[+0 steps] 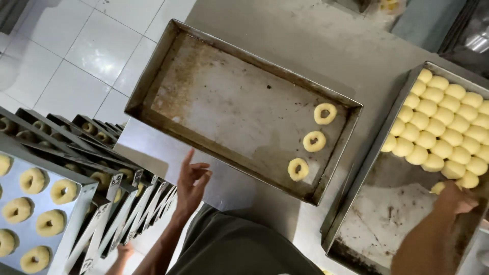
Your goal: Shaping dough balls into donut shapes and placing them onto a baking tray.
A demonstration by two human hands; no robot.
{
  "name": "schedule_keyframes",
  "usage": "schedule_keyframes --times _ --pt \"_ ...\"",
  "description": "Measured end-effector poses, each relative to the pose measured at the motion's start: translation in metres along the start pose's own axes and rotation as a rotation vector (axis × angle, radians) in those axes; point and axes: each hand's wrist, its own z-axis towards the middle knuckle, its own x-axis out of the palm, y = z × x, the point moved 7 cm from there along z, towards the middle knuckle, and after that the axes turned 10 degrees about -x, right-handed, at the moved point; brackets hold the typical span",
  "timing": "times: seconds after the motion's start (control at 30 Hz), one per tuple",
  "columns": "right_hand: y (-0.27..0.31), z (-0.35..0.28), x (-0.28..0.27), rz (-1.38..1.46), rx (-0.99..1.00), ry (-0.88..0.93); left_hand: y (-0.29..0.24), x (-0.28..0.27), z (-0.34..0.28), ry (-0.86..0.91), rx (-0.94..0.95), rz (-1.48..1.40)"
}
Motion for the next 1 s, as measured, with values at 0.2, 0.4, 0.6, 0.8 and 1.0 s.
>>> schedule_keyframes --times 0.2,0.4,0.6,0.8,1.0 --pt "0.071 -0.133 0.016 -0.086 0.251 0.010 0.040 0.035 0.002 0.126 0.026 -0.068" --pt "0.329 -0.281 0.089 0.922 -0.148 0.302 -0.005 0.119 -0.021 0.699 -0.083 -0.221" --pt "0.492 -0.360 0.096 0.565 -0.100 0.598 -0.026 0.140 -0.025 0.807 -0.059 -0.294" --pt "0.513 -0.370 0.080 0.290 -0.287 0.408 -0.074 0.106 -0.020 0.641 0.167 -0.116" --pt "0.511 -0.372 0.084 0.683 -0.020 0.526 -0.093 0.098 -0.025 0.645 0.497 -0.012"
